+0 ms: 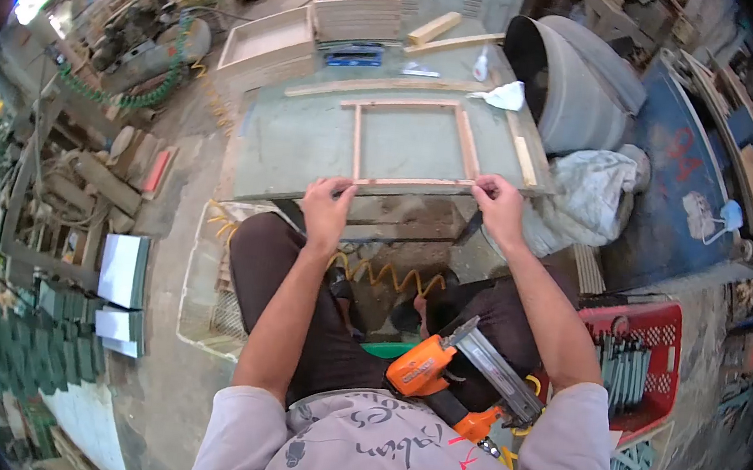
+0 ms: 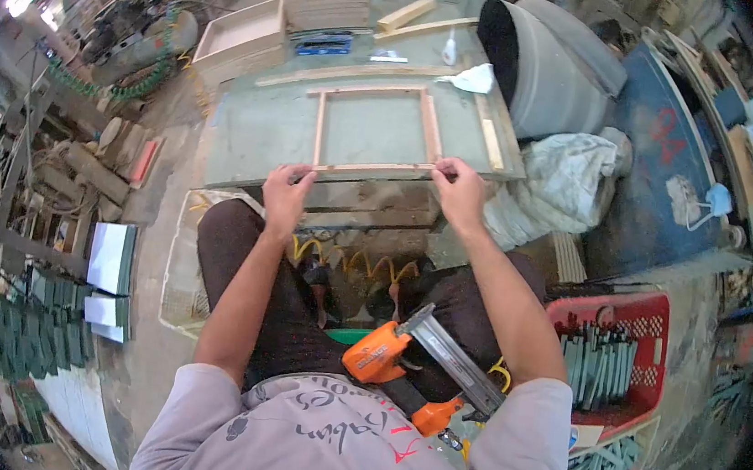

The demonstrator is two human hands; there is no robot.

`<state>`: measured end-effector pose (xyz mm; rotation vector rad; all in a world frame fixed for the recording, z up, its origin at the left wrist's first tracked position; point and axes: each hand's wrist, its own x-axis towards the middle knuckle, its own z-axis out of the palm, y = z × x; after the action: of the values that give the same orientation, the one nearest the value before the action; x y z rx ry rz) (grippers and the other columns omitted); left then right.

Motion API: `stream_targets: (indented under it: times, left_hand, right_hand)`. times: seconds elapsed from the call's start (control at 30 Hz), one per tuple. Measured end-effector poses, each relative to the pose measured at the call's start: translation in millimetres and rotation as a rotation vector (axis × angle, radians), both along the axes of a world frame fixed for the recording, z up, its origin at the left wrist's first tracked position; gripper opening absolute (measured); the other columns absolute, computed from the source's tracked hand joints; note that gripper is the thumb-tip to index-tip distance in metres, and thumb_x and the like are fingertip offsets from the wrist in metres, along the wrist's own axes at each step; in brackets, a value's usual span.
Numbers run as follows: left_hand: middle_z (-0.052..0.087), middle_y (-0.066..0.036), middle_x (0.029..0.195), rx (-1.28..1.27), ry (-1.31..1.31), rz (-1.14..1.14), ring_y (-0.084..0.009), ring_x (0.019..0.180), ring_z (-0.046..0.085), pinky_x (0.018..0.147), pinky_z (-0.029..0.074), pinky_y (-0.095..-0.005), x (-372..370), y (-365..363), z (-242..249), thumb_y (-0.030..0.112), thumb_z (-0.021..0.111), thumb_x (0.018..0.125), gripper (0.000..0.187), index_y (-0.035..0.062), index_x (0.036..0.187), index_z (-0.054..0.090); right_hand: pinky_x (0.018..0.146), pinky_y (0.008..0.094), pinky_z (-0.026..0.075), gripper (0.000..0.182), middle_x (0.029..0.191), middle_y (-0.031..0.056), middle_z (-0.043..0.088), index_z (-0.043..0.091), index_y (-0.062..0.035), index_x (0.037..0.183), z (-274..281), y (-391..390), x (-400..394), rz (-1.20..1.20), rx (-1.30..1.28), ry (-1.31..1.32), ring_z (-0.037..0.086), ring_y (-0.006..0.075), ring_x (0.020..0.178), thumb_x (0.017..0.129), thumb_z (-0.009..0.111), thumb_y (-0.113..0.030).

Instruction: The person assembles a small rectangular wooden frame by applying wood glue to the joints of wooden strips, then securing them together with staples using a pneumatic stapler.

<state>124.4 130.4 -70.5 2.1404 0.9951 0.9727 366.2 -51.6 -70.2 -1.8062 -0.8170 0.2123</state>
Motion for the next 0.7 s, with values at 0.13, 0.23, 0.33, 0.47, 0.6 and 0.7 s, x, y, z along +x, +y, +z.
stream_targets:
  times: [0.13,0.23,0.33,0.47,0.6,0.7]
  left_hand:
    - [0.066,-0.011,0.086,-0.002,-0.024,0.007,-0.0241,0.085,0.060,0.074,0.046,-0.0335,-0.1,2.3,-4.3,0.019,0.071,0.080,0.020,0.0046,0.094,0.072]
    - [0.066,-0.009,0.084,0.033,-0.039,-0.001,-0.0220,0.078,0.057,0.072,0.045,-0.0325,0.8,2.3,-5.0,0.019,0.071,0.081,0.020,0.0051,0.094,0.072]
    - [0.066,-0.009,0.084,0.018,-0.019,0.023,-0.0217,0.079,0.057,0.072,0.045,-0.0326,0.3,1.6,-4.0,0.019,0.071,0.081,0.019,0.0052,0.094,0.072]
    - [0.067,-0.009,0.085,0.010,-0.014,0.020,-0.0212,0.081,0.057,0.073,0.045,-0.0327,0.5,0.8,-2.8,0.020,0.071,0.081,0.019,0.0054,0.094,0.072]
    - [0.068,-0.008,0.087,0.013,-0.026,0.021,-0.0208,0.083,0.057,0.074,0.045,-0.0322,0.5,1.0,-4.4,0.019,0.072,0.081,0.018,0.0060,0.094,0.073]
    - [0.068,-0.007,0.088,0.011,0.004,0.034,-0.0209,0.084,0.057,0.075,0.045,-0.0322,0.4,0.7,-3.8,0.019,0.072,0.081,0.018,0.0062,0.093,0.073]
  right_hand:
    - [0.069,0.0287,0.050,0.016,0.079,0.0076,0.068,0.066,0.0015,0.092,6.3,-0.3,-3.7,0.000,-0.039,-0.047,0.064,0.0148,0.073,0.081,0.068,-0.010]
    - [0.067,0.0265,0.049,0.014,0.076,0.0050,0.067,0.065,0.0026,0.091,9.1,0.0,-4.2,0.003,-0.028,-0.048,0.061,0.0105,0.070,0.082,0.068,-0.007]
    - [0.070,0.0329,0.051,0.016,0.079,0.0099,0.069,0.066,-0.0012,0.091,10.7,1.0,-5.4,-0.007,-0.042,-0.053,0.066,0.0211,0.074,0.081,0.068,-0.014]
    - [0.070,0.0341,0.051,0.016,0.080,0.0098,0.069,0.066,-0.0016,0.091,10.1,2.2,-3.4,-0.013,-0.064,-0.048,0.067,0.0223,0.075,0.081,0.068,-0.014]
    - [0.071,0.0354,0.051,0.015,0.081,0.0107,0.069,0.066,-0.0019,0.090,13.4,1.9,-5.9,-0.020,-0.086,-0.104,0.067,0.0243,0.077,0.080,0.068,-0.013]
    - [0.071,0.0354,0.051,0.016,0.082,0.0112,0.069,0.066,-0.0015,0.091,12.8,3.2,-6.0,-0.029,-0.092,-0.100,0.067,0.0246,0.077,0.080,0.067,-0.012]
